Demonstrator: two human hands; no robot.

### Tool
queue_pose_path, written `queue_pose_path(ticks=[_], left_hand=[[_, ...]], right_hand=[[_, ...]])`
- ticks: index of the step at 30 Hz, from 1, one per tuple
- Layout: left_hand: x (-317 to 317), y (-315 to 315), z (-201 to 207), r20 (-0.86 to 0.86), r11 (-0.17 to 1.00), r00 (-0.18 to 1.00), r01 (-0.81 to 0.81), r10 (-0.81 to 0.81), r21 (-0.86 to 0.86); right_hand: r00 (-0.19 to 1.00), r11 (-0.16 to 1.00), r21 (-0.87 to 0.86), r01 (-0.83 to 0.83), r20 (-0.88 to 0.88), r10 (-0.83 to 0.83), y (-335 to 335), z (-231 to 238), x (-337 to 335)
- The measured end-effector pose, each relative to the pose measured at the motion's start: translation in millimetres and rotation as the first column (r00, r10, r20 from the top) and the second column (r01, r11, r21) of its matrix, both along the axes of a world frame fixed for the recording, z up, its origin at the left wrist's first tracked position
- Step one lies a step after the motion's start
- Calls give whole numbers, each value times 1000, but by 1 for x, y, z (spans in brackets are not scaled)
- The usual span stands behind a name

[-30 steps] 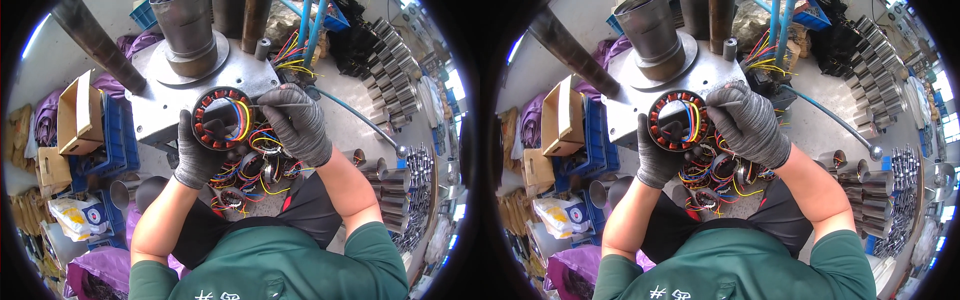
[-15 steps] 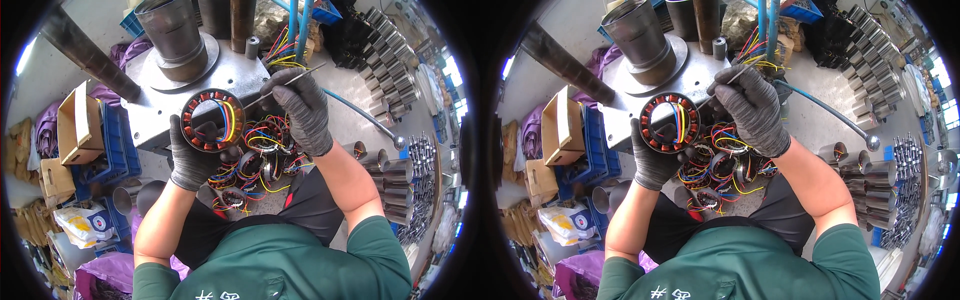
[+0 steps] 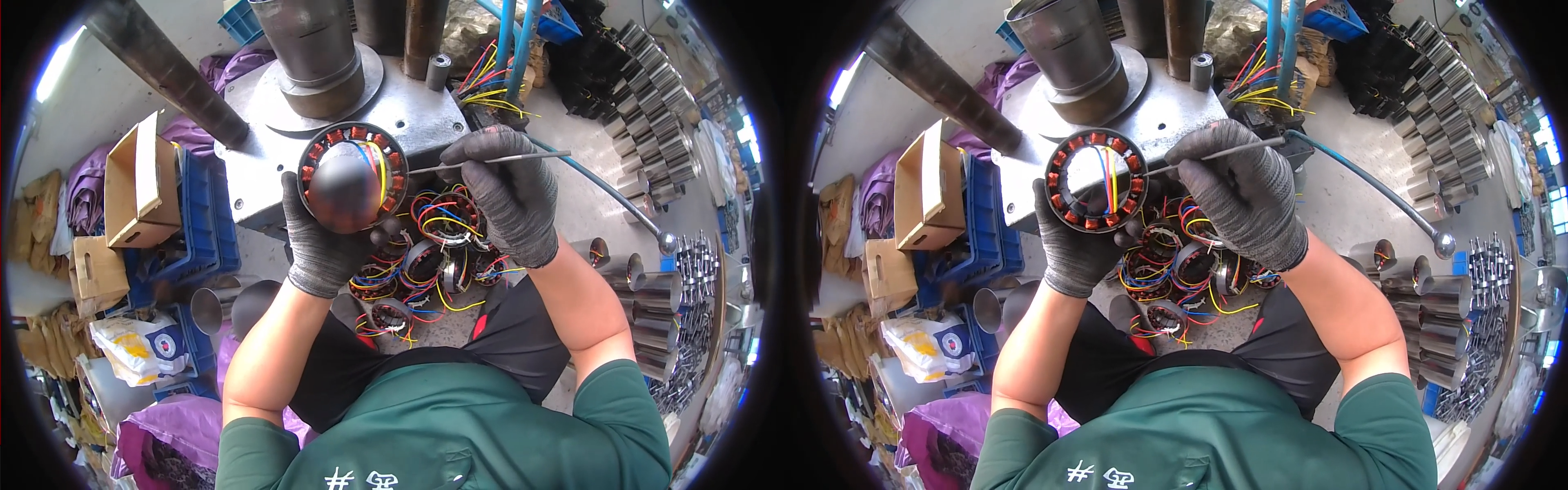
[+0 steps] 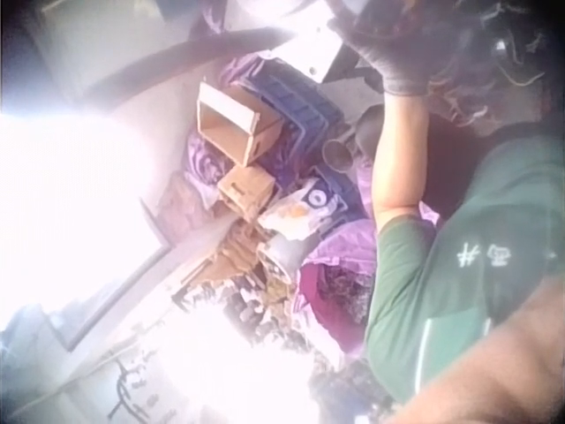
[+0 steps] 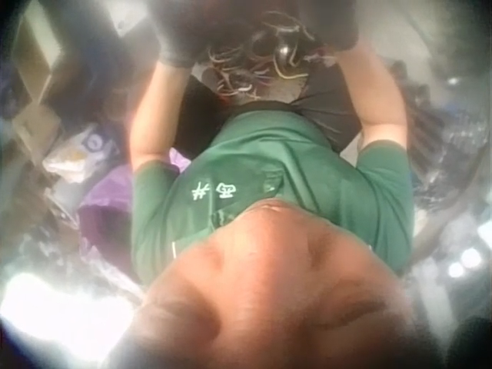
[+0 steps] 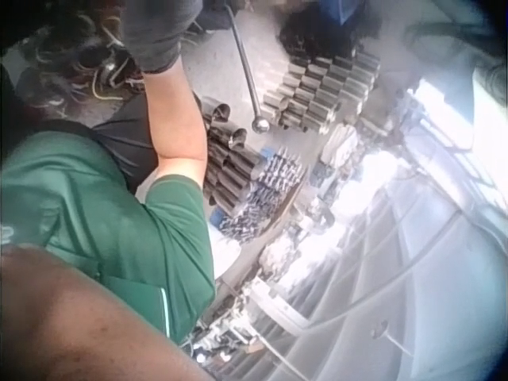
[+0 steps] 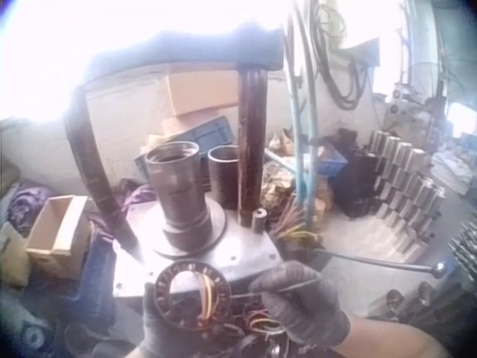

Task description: The person assembles electrical stator cores by organizing a bundle of colored wires, inserting the wire bundle into a metal stator housing, and then using a hydraulic press to seat the component inside a larger metal cylinder before placing the finished part on the floor.

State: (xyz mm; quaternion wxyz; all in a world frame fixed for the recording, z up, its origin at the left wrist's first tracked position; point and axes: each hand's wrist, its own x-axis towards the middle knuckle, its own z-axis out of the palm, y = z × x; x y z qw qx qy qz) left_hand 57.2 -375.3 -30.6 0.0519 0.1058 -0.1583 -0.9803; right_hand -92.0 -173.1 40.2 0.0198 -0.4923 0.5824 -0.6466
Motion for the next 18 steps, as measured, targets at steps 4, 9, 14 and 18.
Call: queue_pose_path(ticks=[4,9,14,18], left_hand=[[1,4,15,-6,998,1000,23,-23,53],[-2,8,12,142,989,983,-106,120,-102],[-3,6,16,46,997,999,8,-4,-81],[-7,13,19,100,985,986,-120,133,-126]], right_hand=[[996,995,95,-40,-78,48,1,-2,2],[915,987,-107,-118,374,149,-4,5,10],[989,985,-135,105,117,-89,-9,-14,-7],[963,995,52,87,251,-97,-14,-14,-2]])
